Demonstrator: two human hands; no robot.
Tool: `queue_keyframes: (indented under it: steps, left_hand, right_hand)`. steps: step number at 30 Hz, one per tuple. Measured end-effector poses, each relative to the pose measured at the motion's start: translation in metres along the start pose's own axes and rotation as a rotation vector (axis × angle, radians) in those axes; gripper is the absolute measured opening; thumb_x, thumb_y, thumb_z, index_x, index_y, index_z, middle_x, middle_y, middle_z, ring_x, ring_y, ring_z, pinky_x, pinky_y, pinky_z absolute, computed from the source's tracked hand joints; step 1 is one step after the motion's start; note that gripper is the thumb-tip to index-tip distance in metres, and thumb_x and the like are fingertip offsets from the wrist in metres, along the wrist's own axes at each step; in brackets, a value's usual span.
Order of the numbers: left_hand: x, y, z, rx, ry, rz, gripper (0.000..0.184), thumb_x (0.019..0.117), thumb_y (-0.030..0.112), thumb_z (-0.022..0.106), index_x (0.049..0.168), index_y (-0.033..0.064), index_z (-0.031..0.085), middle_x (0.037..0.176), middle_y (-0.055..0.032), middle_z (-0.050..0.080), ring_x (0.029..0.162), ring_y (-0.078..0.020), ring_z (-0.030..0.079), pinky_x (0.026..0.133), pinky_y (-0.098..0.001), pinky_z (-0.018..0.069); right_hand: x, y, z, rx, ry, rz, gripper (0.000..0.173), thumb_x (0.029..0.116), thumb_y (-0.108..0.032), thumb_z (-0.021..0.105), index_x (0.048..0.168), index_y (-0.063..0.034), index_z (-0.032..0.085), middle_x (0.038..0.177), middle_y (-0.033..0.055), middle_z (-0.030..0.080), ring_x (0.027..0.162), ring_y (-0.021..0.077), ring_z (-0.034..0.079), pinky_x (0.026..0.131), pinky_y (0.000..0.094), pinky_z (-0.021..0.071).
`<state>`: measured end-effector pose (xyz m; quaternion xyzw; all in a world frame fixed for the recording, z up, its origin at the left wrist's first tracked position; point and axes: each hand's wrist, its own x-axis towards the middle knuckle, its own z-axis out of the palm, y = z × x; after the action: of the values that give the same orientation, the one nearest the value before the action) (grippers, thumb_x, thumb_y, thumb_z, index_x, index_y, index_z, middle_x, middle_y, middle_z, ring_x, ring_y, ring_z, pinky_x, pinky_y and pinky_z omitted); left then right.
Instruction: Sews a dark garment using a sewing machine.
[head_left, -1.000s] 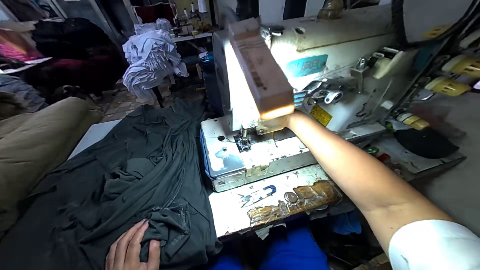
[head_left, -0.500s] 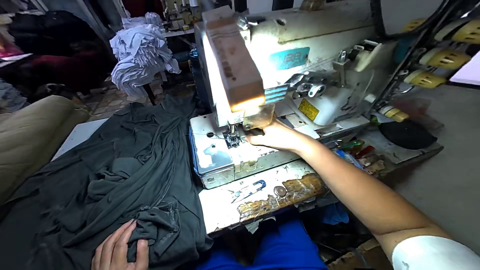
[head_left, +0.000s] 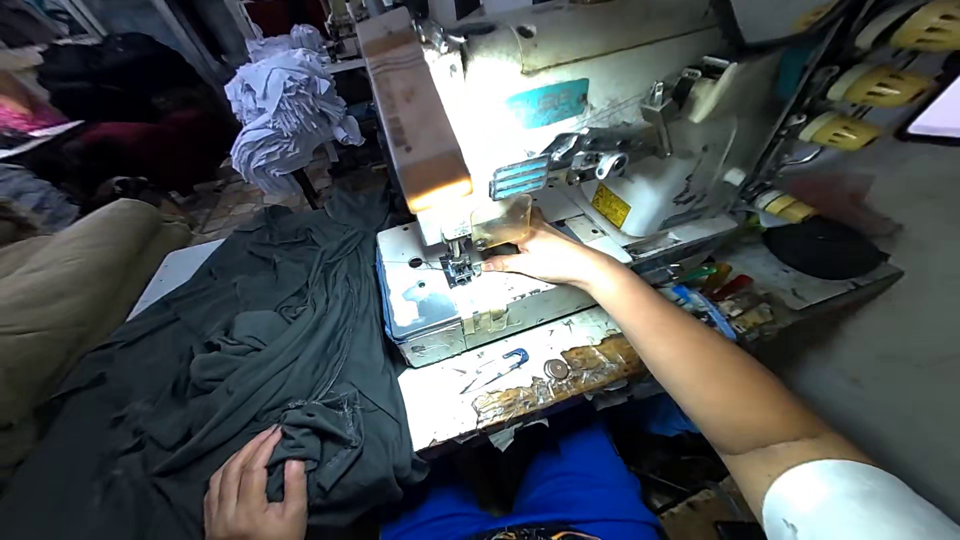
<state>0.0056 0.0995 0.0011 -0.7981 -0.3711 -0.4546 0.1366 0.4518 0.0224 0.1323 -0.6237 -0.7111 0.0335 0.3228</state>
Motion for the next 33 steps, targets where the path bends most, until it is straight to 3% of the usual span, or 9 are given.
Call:
queue_keyframes:
  steps: [14, 17, 20, 21, 23, 25, 28, 30, 33]
  left_hand:
    - [0.006, 0.010, 0.002, -0.028, 0.039, -0.024, 0.053, 0.1021, 0.042, 0.042, 0.107, 0.0006, 0.074, 0.108, -0.0205, 0.074, 0.104, -0.0351, 0.070, 0.093, -0.0467, 0.0513]
    - [0.004, 0.007, -0.011, -0.180, 0.090, -0.071, 0.042, 0.1031, 0.039, 0.052, 0.112, 0.0028, 0.072, 0.114, -0.0162, 0.071, 0.116, -0.0238, 0.065, 0.104, -0.0356, 0.0485]
    - [-0.001, 0.005, -0.031, -0.276, 0.183, -0.117, 0.037, 0.1047, 0.042, 0.053, 0.117, 0.0096, 0.066, 0.118, -0.0067, 0.066, 0.124, -0.0133, 0.057, 0.109, -0.0288, 0.0432]
    - [-0.002, 0.006, -0.038, -0.287, 0.194, -0.135, 0.039, 0.1050, 0.044, 0.052, 0.117, 0.0102, 0.066, 0.118, -0.0054, 0.065, 0.124, -0.0119, 0.056, 0.108, -0.0286, 0.0428]
    - [-0.001, 0.006, -0.049, -0.320, 0.194, -0.160, 0.042, 0.1050, 0.046, 0.052, 0.117, 0.0097, 0.068, 0.119, -0.0038, 0.065, 0.124, -0.0102, 0.056, 0.108, -0.0281, 0.0443]
    - [0.003, 0.008, -0.056, -0.360, 0.175, -0.156, 0.041, 0.1044, 0.047, 0.053, 0.117, 0.0115, 0.068, 0.118, -0.0005, 0.064, 0.123, -0.0077, 0.056, 0.106, -0.0267, 0.0454]
    - [0.006, 0.017, -0.061, -0.397, 0.118, -0.154, 0.042, 0.1028, 0.049, 0.055, 0.120, 0.0122, 0.066, 0.117, -0.0009, 0.064, 0.119, -0.0073, 0.057, 0.104, -0.0267, 0.0471]
    - [0.001, 0.021, -0.061, -0.423, 0.105, -0.184, 0.042, 0.1019, 0.046, 0.059, 0.120, 0.0091, 0.066, 0.115, -0.0051, 0.064, 0.116, -0.0091, 0.059, 0.100, -0.0266, 0.0495]
    - [0.000, 0.015, -0.073, -0.466, 0.088, -0.214, 0.039, 0.1032, 0.044, 0.057, 0.120, 0.0105, 0.067, 0.116, -0.0017, 0.066, 0.114, -0.0057, 0.061, 0.098, -0.0246, 0.0518]
  right_hand:
    - [-0.006, 0.008, 0.006, -0.093, 0.055, 0.018, 0.042, 0.0961, -0.041, 0.067, 0.128, -0.0140, 0.072, 0.133, 0.0125, 0.067, 0.134, 0.0331, 0.053, 0.119, 0.0609, 0.0245]
    - [-0.032, -0.007, 0.010, -0.218, 0.182, 0.085, 0.046, 0.0999, -0.043, 0.061, 0.127, -0.0070, 0.071, 0.127, 0.0211, 0.068, 0.128, 0.0443, 0.056, 0.111, 0.0692, 0.0314]
    - [-0.070, -0.047, 0.029, -0.069, 0.523, 0.114, 0.033, 0.0995, -0.026, 0.065, 0.100, 0.0056, 0.075, 0.102, 0.0211, 0.071, 0.101, 0.0259, 0.066, 0.094, 0.0445, 0.0512]
    - [-0.079, -0.064, 0.043, 0.024, 0.616, 0.073, 0.029, 0.0987, -0.021, 0.065, 0.086, 0.0046, 0.071, 0.088, 0.0100, 0.069, 0.087, 0.0068, 0.065, 0.083, 0.0260, 0.0538]
    - [-0.083, -0.096, 0.079, 0.256, 0.576, -0.099, 0.027, 0.1006, -0.019, 0.063, 0.078, -0.0048, 0.066, 0.080, -0.0034, 0.067, 0.082, -0.0057, 0.062, 0.080, 0.0149, 0.0519]
    - [-0.072, -0.119, 0.116, 0.282, 0.412, -0.216, 0.027, 0.1029, -0.023, 0.061, 0.084, -0.0060, 0.069, 0.081, 0.0025, 0.068, 0.083, 0.0023, 0.063, 0.080, 0.0191, 0.0509]
    - [-0.038, -0.143, 0.163, 0.119, 0.133, -0.254, 0.038, 0.1005, -0.036, 0.062, 0.116, -0.0045, 0.074, 0.099, 0.0143, 0.073, 0.092, 0.0281, 0.069, 0.080, 0.0436, 0.0567]
    - [-0.026, -0.148, 0.192, 0.090, 0.042, -0.271, 0.035, 0.0976, -0.036, 0.064, 0.106, -0.0037, 0.075, 0.093, 0.0164, 0.070, 0.094, 0.0362, 0.067, 0.081, 0.0516, 0.0554]
    - [-0.039, -0.160, 0.186, 0.173, 0.155, -0.484, 0.019, 0.0981, -0.024, 0.063, 0.086, -0.0102, 0.069, 0.087, 0.0089, 0.069, 0.096, 0.0276, 0.066, 0.091, 0.0436, 0.0509]
